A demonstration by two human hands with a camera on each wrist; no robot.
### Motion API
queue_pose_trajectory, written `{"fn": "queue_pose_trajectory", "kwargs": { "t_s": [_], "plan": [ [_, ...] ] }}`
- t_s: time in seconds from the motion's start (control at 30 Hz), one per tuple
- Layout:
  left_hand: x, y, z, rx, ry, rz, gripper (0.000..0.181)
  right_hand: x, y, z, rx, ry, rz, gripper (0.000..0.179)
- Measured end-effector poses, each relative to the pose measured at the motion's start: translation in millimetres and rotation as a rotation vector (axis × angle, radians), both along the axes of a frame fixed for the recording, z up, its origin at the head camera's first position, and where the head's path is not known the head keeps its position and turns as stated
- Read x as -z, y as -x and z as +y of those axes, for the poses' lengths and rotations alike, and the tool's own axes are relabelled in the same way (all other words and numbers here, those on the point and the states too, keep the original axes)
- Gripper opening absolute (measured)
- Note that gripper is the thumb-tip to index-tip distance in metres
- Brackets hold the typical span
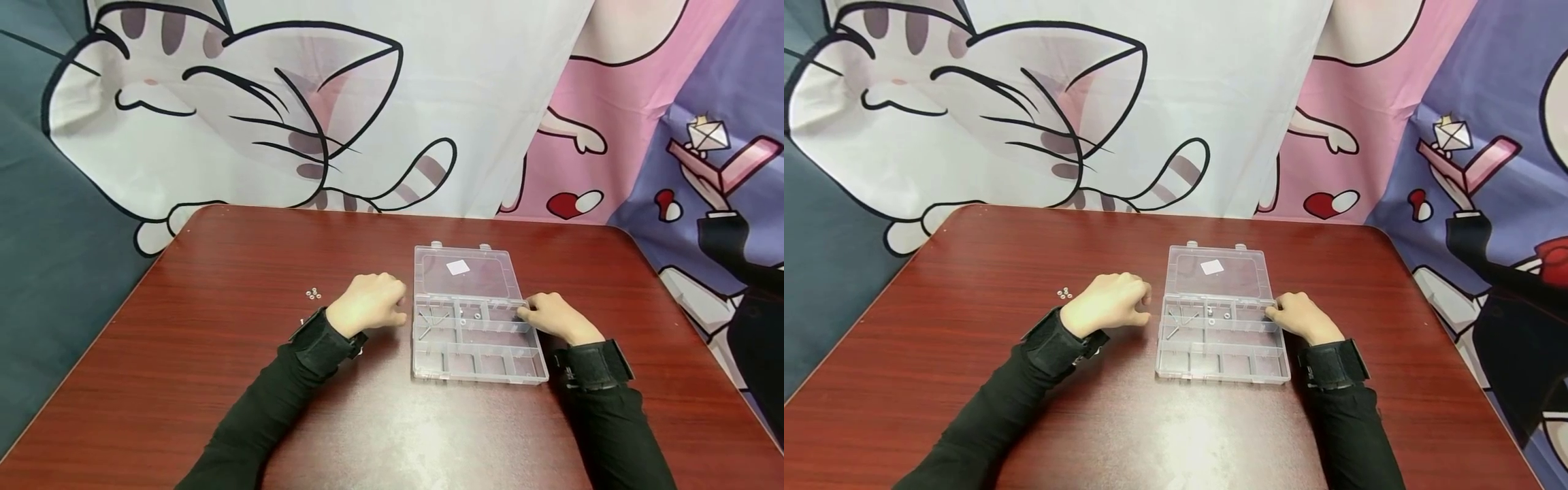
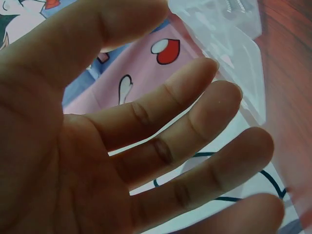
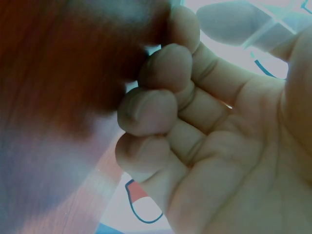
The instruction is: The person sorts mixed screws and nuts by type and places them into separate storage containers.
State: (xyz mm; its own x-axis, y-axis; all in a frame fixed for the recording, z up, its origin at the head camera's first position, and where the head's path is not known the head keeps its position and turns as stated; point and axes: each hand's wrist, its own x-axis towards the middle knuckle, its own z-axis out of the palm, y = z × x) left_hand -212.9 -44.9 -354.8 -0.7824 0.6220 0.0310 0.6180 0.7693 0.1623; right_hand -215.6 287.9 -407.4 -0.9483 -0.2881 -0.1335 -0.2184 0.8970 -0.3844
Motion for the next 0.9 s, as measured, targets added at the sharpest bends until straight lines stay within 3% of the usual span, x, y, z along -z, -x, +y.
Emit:
{"fn": "queue_pose_trajectory", "kwargs": {
  "t_s": [0.4,0.57,0.9],
  "plan": [
    [5.5,-2.1,-28.8,-0.069,-0.015,-0.015,0.005,-0.1,-0.9,-0.1,-0.003,0.002,0.008,0.027],
    [4.5,-4.1,-43.6,-0.122,-0.008,-0.046,0.01,-1.8,-2.1,0.2,-0.004,0.001,0.002,0.027],
    [3.4,-5.9,-65.8,-0.171,-0.03,-0.068,0.01,-3.4,-1.9,-0.7,-0.029,-0.008,0.002,0.026]
  ]
}}
